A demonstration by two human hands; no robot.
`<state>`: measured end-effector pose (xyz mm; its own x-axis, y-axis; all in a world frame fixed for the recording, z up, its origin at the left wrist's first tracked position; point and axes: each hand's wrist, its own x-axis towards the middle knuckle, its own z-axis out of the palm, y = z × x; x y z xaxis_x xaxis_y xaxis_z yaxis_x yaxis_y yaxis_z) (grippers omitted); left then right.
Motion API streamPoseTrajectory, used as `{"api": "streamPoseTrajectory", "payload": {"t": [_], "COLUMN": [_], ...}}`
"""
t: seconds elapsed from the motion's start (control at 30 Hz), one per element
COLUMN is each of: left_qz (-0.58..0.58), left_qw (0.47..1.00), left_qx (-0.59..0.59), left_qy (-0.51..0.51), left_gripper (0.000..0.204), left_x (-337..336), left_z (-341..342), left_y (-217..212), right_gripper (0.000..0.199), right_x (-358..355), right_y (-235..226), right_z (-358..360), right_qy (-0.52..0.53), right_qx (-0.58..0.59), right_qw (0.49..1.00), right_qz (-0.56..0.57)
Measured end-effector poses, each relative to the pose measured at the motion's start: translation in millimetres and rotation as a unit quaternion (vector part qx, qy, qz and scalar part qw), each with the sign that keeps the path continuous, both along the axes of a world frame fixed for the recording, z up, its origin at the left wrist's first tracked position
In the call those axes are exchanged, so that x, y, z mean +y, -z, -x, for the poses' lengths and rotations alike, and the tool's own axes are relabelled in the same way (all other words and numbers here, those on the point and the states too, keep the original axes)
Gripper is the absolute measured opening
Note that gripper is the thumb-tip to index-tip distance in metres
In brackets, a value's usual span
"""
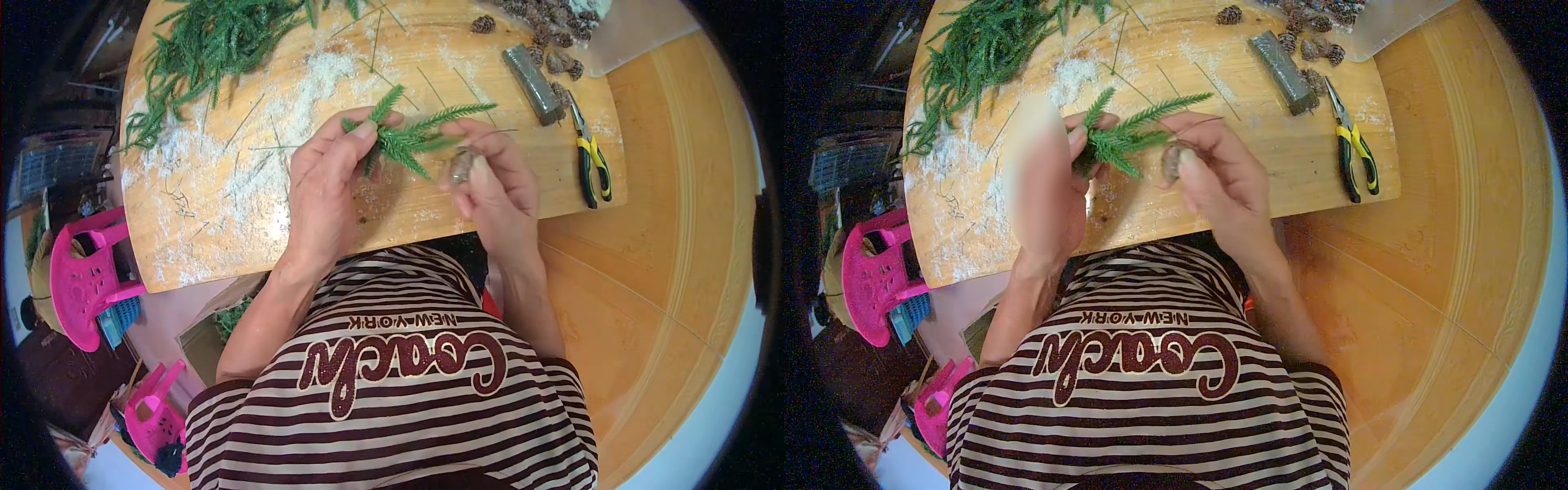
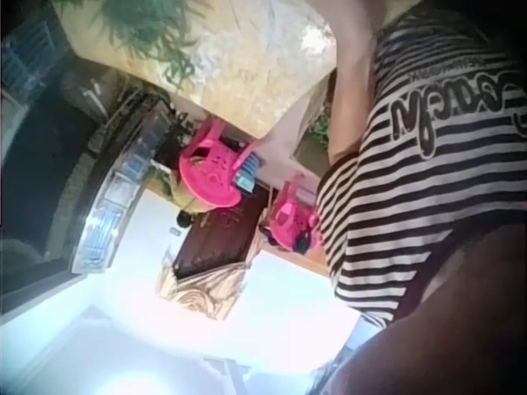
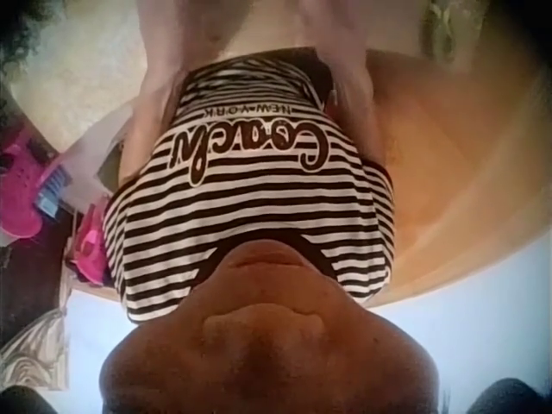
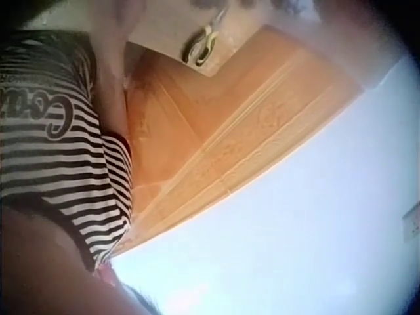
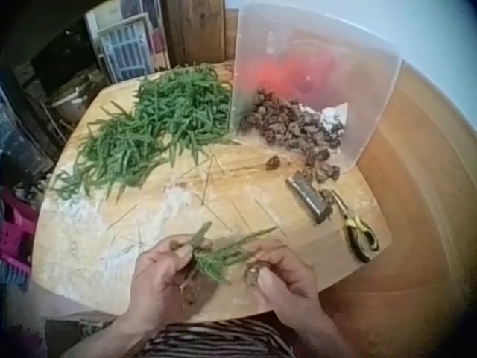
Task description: Assembling decorative artificial plant pieces by wiring small pinecones to plastic greenery stems using pliers.
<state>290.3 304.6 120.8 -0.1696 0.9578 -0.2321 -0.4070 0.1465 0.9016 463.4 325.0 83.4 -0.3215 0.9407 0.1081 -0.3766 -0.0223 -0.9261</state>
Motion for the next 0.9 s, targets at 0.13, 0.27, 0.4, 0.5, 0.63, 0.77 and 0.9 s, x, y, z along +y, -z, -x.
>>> {"api": "streamPoseTrajectory", "payload": {"t": [0.13, 0.27, 0.4, 0.5, 0.63, 0.77, 0.9], "left_qz": [0.018, -0.006, -0.008, -0.007, 0.005, -0.010, -0.007], "left_qw": [0.999, 0.995, 0.990, 0.988, 0.990, 0.997, 1.000], "left_qx": [-0.042, -0.084, -0.130, -0.147, -0.144, -0.074, -0.019], "left_qy": [0.013, 0.047, 0.051, 0.046, 0.011, -0.015, 0.017], "left_gripper": [0.017, 0.016, 0.014, 0.012, 0.014, 0.016, 0.023], "left_x": [-1.1, -1.5, -3.6, -5.1, -3.9, -0.6, 0.0], "left_z": [-0.5, 2.5, 5.0, 6.5, 3.3, -0.7, 0.5], "left_y": [0.7, 3.3, 4.0, 6.1, 7.3, 3.3, 11.0], "right_gripper": [0.018, 0.018, 0.019, 0.019, 0.017, 0.018, 0.019], "right_x": [3.0, 5.1, 8.7, 12.3, 13.1, 2.3, -14.5], "right_y": [-7.5, -10.7, -4.4, -5.1, -12.5, -17.8, -21.9], "right_z": [-5.7, 4.2, 1.4, 4.0, 1.5, 0.1, 3.3], "right_qy": [-0.004, -0.022, -0.003, 0.035, 0.138, 0.153, 0.060], "right_qx": [-0.001, -0.005, -0.030, -0.024, -0.056, -0.130, -0.233], "right_qw": [0.998, 0.999, 0.998, 0.998, 0.989, 0.961, 0.938], "right_qz": [-0.064, -0.031, 0.054, 0.056, -0.024, -0.188, -0.249]}}
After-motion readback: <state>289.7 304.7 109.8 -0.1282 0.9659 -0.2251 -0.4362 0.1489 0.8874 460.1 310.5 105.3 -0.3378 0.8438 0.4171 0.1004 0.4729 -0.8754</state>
